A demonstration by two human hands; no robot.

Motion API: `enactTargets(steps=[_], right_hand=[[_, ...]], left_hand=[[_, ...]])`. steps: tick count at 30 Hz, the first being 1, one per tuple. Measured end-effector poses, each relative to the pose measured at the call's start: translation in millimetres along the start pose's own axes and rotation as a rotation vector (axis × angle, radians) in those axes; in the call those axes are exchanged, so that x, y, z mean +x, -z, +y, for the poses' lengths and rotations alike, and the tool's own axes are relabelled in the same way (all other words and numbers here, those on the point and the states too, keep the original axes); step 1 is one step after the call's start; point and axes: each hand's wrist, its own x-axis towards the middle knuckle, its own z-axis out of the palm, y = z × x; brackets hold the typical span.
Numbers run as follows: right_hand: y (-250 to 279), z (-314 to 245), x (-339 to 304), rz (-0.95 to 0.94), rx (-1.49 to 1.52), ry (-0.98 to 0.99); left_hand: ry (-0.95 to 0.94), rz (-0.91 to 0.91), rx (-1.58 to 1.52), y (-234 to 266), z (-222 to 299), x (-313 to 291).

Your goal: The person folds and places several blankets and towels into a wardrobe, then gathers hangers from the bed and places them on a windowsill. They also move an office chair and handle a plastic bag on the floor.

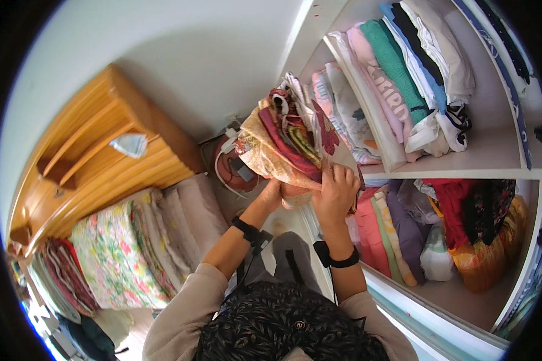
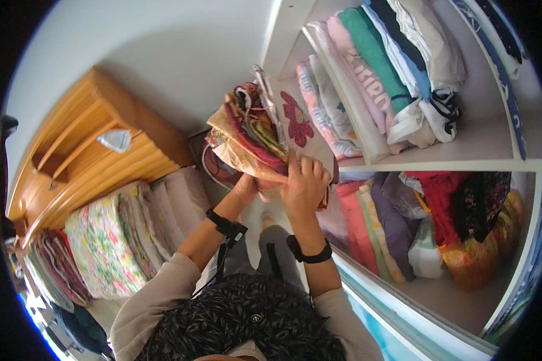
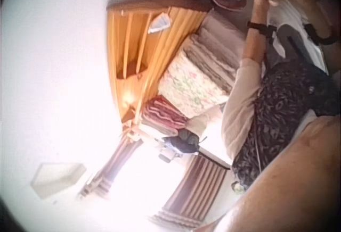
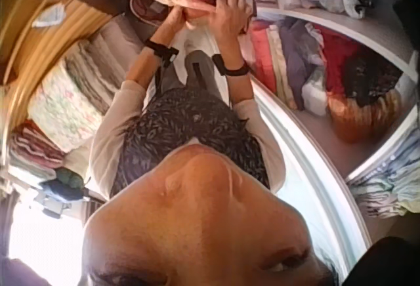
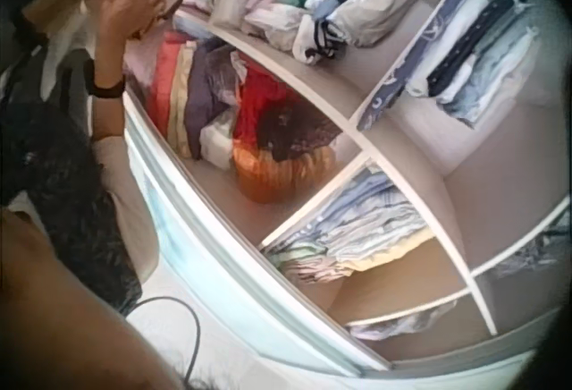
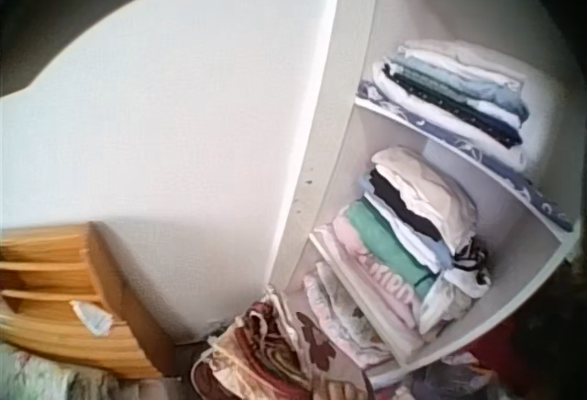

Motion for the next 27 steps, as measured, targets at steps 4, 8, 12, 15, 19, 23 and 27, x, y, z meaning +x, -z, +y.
enactTargets(steps=[4,8,12,15,19,23,27], right_hand=[[-36,21,27,0.013,-0.065,-0.075],[-86,53,51,0.011,-0.131,-0.142],[-146,81,67,-0.019,-0.087,-0.185],[-182,109,81,-0.025,-0.146,-0.178],[-206,137,92,-0.029,-0.203,-0.265],[-229,123,96,0.404,-0.172,0.387],[-255,176,134,0.069,-0.035,-0.085]], left_hand=[[-0.119,-0.095,-0.062,-16,6,102],[-0.065,-0.121,-0.238,-21,12,193],[-0.046,-0.136,-0.155,-16,16,269],[-0.015,-0.162,-0.096,-18,17,324],[0.027,-0.186,0.02,-36,29,364],[0.086,-0.14,0.195,-64,44,357],[-0.029,-0.161,0.233,-73,56,361]])
